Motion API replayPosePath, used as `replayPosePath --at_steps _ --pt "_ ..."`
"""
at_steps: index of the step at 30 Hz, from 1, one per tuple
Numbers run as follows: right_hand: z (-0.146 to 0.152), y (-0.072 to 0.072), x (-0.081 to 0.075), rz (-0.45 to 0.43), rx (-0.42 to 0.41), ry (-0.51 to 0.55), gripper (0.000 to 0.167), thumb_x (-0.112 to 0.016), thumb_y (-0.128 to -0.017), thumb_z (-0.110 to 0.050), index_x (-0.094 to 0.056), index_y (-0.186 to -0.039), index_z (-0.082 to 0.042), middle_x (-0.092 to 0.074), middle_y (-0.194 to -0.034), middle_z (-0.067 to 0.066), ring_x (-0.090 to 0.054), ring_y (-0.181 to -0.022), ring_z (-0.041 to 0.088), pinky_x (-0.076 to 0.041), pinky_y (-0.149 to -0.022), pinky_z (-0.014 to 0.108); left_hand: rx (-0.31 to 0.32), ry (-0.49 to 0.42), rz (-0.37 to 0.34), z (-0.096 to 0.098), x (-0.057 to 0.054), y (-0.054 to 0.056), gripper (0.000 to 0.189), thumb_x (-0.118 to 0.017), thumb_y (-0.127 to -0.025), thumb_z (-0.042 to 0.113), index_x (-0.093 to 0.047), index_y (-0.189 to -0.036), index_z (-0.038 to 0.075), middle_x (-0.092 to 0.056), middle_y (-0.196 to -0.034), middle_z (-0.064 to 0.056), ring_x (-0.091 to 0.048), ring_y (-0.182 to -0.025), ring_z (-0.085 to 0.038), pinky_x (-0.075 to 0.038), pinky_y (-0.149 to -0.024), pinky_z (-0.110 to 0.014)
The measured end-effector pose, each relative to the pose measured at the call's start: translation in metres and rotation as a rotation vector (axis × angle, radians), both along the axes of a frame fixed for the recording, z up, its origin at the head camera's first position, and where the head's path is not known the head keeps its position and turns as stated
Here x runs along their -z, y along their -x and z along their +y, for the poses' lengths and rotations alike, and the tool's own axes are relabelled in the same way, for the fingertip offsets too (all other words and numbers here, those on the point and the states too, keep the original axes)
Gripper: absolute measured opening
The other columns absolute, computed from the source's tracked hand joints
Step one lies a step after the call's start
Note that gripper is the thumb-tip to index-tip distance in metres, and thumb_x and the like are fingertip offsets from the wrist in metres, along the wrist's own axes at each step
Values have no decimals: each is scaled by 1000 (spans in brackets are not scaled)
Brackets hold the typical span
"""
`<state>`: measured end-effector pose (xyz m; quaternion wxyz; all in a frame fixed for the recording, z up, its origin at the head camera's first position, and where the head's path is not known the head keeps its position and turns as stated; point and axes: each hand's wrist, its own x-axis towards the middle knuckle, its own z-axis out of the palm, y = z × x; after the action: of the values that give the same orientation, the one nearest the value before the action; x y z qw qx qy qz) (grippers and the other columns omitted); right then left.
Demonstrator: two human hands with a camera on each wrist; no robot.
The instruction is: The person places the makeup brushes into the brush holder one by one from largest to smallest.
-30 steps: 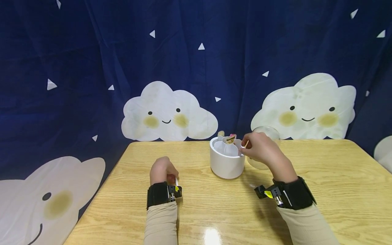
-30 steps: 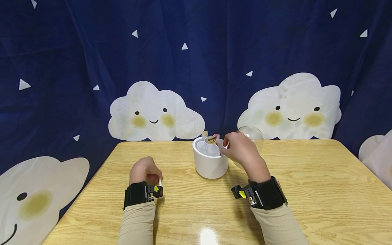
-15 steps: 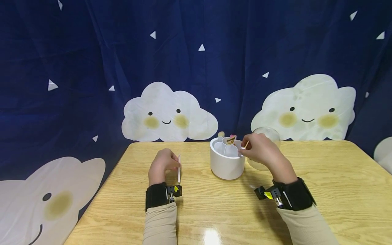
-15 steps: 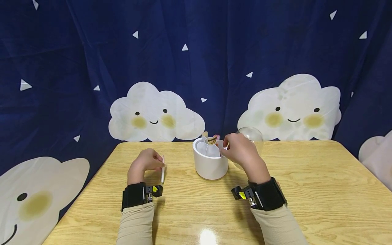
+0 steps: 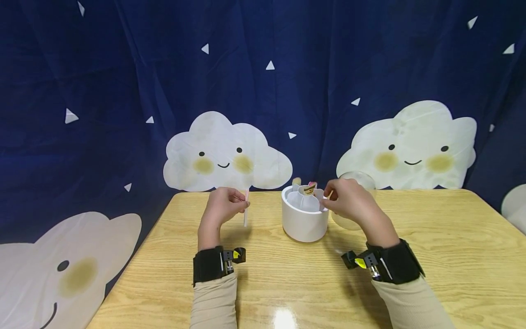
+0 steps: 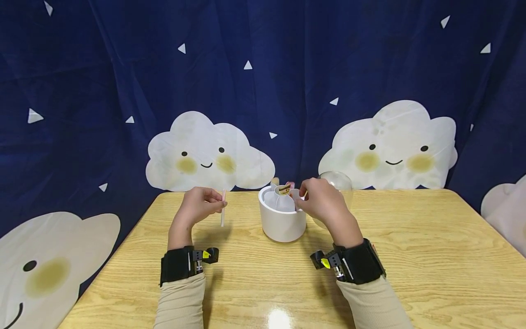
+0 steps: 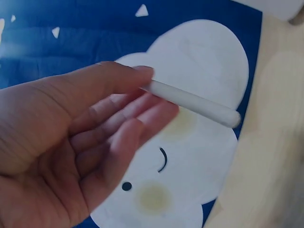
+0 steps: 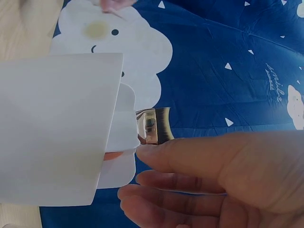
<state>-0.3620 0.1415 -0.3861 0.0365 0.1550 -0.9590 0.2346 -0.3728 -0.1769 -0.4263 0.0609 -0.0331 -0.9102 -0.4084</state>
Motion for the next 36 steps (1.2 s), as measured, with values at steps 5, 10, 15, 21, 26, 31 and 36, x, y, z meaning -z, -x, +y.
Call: replayPosePath --at_steps 5,10,15,21,26,31,36 --pt "0 -1 -1 40 -5 0 15 -74 -88 -15 -70 -90 0 -67 -79 9 -59 -71 23 -49 -61 33 22 -19 137 11 -11 -3 10 -81 -87 17 -77 -90 8 -75 -81 -3 -71 -76 -18 -56 -68 -35" --pt "0 -3 -1 69 -3 -1 14 -73 -88 -14 -70 -89 -1 -66 -78 9 -58 -71 23 -48 -61 33 64 -51 241 27 -19 -6 9 -80 -87 16 -77 -90 9 -75 -82 -2 -71 -81 -19 -59 -77 -36" --pt "-1 -5 -2 112 -1 14 16 -74 -89 -16 -70 -88 -1 -66 -77 9 -59 -71 23 -48 -62 35 107 -103 293 41 -22 -6 10 -81 -87 15 -77 -89 7 -73 -79 -3 -70 -76 -16 -60 -76 -31" --pt "-8 -8 -4 172 -45 118 11 -73 -90 -13 -71 -88 -2 -69 -79 7 -60 -72 21 -49 -65 33 146 -121 330 53 -28 -9 12 -83 -86 18 -77 -91 8 -74 -81 -2 -71 -73 -16 -60 -72 -30" --pt "-22 -12 -2 187 -159 306 9 -73 -92 -9 -72 -95 -1 -73 -86 7 -67 -77 19 -55 -70 33 193 -145 352 63 -29 -11 13 -83 -86 17 -77 -93 7 -77 -86 -4 -73 -73 -15 -60 -70 -29" --pt "-34 -15 6 214 -191 438 18 -75 -93 -15 -73 -104 0 -76 -94 9 -72 -86 21 -59 -75 36 275 -172 355 75 -28 -12 14 -83 -86 16 -77 -93 6 -77 -85 -5 -72 -73 -12 -59 -69 -27" --pt "-42 -17 15 267 -153 550 20 -75 -94 -17 -73 -107 -2 -76 -99 9 -72 -86 20 -59 -73 28 340 -172 376 86 -27 -11 11 -81 -87 16 -77 -92 7 -77 -85 -4 -72 -72 -10 -58 -68 -25"
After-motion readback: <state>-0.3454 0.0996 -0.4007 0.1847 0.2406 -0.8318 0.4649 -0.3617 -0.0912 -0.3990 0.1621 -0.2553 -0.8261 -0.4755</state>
